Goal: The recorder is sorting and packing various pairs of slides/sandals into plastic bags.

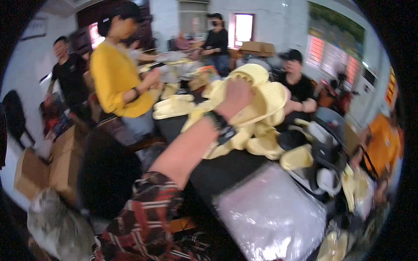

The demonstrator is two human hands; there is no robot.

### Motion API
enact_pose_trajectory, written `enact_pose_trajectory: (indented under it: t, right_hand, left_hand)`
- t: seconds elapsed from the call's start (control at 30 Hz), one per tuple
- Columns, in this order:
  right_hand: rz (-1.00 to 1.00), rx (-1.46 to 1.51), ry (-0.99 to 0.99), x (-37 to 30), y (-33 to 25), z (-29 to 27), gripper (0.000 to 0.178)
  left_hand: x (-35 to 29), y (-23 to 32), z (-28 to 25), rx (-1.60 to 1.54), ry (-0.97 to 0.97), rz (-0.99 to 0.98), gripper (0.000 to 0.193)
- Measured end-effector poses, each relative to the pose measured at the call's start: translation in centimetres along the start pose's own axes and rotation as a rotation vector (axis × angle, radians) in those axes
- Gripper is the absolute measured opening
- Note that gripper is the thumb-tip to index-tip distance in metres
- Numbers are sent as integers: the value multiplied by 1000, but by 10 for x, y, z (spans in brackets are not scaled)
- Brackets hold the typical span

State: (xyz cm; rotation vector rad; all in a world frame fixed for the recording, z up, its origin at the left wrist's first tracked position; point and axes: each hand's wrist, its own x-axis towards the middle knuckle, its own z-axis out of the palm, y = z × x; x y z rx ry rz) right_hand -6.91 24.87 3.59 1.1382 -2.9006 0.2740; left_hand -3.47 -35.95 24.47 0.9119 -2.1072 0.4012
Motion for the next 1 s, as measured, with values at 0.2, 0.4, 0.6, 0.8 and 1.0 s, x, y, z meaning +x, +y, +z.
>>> enact_pose_trajectory:
  t: [0.2, 0.4, 0.6, 0.8, 1.0]
  right_hand:
    - [-306, -528, 328, -6, 83, 77, 48]
    - [-715, -568, 441, 25, 64, 44, 47]
    - [-479, -648, 393, 19, 97, 100, 42]
    - [-203, -163, -28, 8, 161, 121, 66]
    - [291, 160, -373, 12, 34, 8, 99]
  left_hand:
    - [-8, -3, 21, -211, -331, -295, 36]
    - [-52, -27, 44, -380, -615, -273, 45]
    - [-76, -38, 14, -203, -572, -219, 58]
    - [-119, 96, -30, -544, -386, 211, 51]
    - [-263, 177, -98, -838, -640, 526, 61]
